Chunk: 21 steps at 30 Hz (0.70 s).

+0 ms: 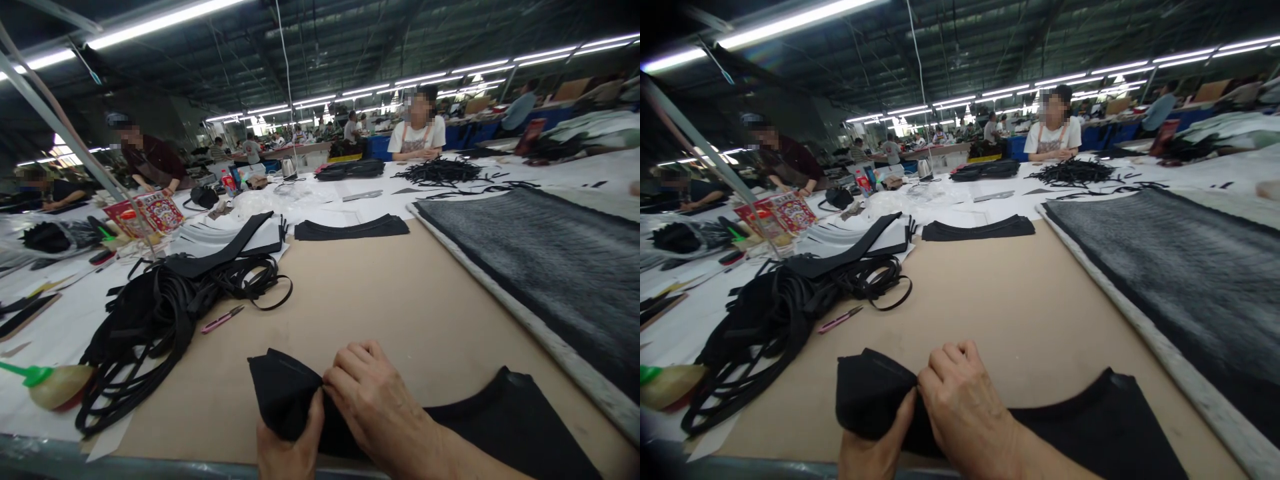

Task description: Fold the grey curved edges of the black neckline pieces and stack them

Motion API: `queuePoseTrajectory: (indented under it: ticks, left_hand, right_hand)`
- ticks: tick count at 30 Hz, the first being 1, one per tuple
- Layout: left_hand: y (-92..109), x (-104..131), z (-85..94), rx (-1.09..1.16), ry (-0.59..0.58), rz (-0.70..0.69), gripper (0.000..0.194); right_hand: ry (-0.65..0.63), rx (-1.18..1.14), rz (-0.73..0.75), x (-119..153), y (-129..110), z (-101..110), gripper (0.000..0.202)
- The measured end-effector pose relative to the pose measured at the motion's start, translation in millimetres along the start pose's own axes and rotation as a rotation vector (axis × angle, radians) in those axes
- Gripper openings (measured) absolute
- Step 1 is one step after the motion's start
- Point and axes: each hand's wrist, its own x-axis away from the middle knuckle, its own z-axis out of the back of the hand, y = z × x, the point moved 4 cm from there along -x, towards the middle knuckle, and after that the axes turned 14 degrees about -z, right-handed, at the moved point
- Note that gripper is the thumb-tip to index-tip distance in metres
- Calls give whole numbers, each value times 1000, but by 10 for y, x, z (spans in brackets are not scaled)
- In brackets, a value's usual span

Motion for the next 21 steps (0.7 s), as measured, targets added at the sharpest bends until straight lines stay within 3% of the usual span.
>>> queuePoseTrajectory:
  ticks: [4, 9, 14, 21]
  left_hand:
    - [90, -29, 18, -69, -51, -101, 31]
    - [198, -88, -44, 8, -192, -262, 40]
    - [91, -66, -11, -74, -109, -149, 36]
    - [52, -58, -17, -78, -104, 18, 36]
  right_hand:
    - [-19, 76, 61, 32, -5, -12, 16]
    - [-59, 131, 114, 56, -11, -31, 12]
    - [-66, 113, 105, 50, -6, -48, 13]
    - [-91, -31, -19, 43, 52, -47, 15]
